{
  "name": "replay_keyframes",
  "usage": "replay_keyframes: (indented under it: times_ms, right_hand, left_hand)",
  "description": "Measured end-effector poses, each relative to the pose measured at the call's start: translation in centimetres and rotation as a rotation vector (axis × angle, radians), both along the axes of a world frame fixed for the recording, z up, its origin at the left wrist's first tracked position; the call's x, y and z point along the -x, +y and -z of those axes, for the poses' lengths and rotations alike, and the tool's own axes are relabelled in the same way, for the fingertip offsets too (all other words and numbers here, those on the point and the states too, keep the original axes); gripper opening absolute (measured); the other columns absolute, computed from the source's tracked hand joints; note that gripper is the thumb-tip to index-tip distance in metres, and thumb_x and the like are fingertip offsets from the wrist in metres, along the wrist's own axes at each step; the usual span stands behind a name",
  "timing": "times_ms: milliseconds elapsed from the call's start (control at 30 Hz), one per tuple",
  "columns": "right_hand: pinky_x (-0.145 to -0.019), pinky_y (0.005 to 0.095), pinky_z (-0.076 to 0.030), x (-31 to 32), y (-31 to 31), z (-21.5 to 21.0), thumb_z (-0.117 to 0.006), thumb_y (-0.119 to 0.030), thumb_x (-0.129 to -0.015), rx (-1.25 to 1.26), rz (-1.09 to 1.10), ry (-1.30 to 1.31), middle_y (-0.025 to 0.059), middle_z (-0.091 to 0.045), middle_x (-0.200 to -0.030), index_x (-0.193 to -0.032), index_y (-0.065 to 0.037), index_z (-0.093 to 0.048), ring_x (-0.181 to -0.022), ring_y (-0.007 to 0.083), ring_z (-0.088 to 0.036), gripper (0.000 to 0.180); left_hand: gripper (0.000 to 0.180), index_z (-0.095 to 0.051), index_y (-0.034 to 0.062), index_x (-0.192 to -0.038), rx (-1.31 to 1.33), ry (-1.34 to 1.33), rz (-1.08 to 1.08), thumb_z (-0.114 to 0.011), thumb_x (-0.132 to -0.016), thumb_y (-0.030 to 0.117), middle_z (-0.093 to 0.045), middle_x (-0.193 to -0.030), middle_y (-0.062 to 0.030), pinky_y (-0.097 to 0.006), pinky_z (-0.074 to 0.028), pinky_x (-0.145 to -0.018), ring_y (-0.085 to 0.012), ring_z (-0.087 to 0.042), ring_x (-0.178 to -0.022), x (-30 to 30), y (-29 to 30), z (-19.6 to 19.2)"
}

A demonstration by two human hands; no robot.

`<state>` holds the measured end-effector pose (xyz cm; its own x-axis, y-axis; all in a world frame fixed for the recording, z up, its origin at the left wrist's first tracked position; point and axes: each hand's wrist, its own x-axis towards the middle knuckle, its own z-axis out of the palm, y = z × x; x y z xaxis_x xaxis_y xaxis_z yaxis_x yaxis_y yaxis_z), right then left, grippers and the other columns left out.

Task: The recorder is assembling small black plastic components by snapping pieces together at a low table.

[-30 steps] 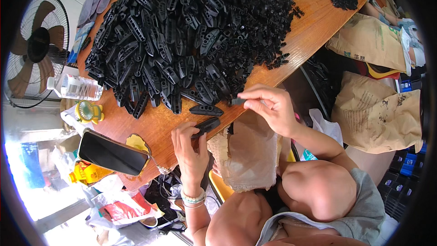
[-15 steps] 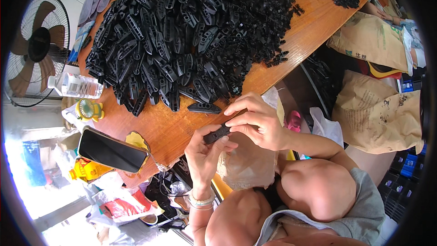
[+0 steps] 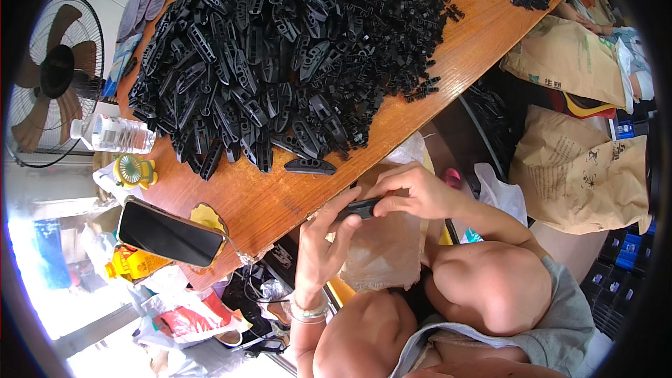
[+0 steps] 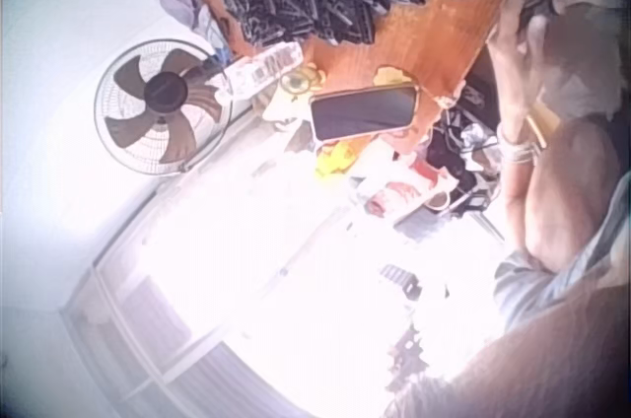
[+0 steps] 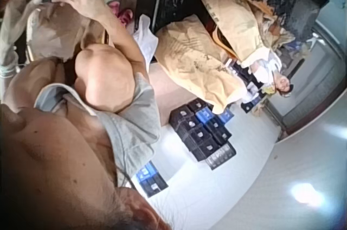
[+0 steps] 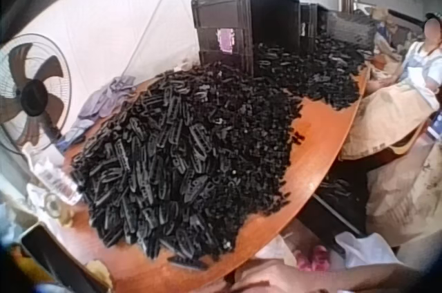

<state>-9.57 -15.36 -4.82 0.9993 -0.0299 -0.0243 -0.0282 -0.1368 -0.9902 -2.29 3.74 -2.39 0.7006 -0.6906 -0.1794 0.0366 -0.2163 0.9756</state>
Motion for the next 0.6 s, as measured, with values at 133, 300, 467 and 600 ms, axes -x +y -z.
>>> replay_keyframes:
  times_ms: [133,300,467,600]
  right_hand:
    - [-0.056,0.0292,-0.045,-1.6,0.0,0.4,-0.073,-0.009,-0.073,0.245,0.098,-0.252,0.0079,-0.059,-0.075,-0.094,0.0,-0.065,-0.063,0.0195,-0.059,0.025]
    - [-0.051,0.0329,-0.041,-4.8,2.1,1.6,-0.073,-0.008,-0.067,0.8,0.461,-0.553,0.0054,-0.049,-0.074,-0.082,-0.005,-0.061,-0.061,0.0217,-0.051,0.02]
    - [-0.058,0.034,-0.039,-4.0,2.1,2.0,-0.072,-0.001,-0.064,0.868,0.414,-0.576,0.0054,-0.052,-0.081,-0.084,-0.006,-0.06,-0.068,0.0221,-0.051,0.025]
    - [-0.06,0.0346,-0.037,-3.6,2.1,2.6,-0.071,0.002,-0.062,0.85,0.414,-0.586,0.0055,-0.053,-0.085,-0.084,-0.006,-0.06,-0.071,0.0221,-0.051,0.026]
  left_hand:
    - [0.028,-0.061,0.0009,-0.104,-0.228,-0.79,-0.158,-0.069,-0.079,0.011,-0.056,-0.098,-0.0163,-0.034,-0.049,-0.062,-0.0282,-0.06,-0.08,-1.6,-0.8,-0.7]
    - [0.016,-0.061,-0.0003,-0.093,-0.236,-1.066,-0.284,-0.065,-0.077,-0.002,-0.054,-0.092,-0.0132,-0.037,-0.048,-0.067,-0.0284,-0.057,-0.08,-1.6,-1.8,2.5]
    - [0.021,-0.061,-0.001,-0.095,-0.24,-0.965,-0.198,-0.066,-0.075,-0.004,-0.053,-0.093,-0.0143,-0.037,-0.048,-0.066,-0.0292,-0.057,-0.078,0.0,0.1,3.7]
    - [0.037,-0.058,0.0023,-0.108,-0.237,-1.09,-0.371,-0.068,-0.073,-0.001,-0.054,-0.103,-0.0144,-0.039,-0.045,-0.076,-0.0315,-0.053,-0.088,-2.6,-0.6,1.9]
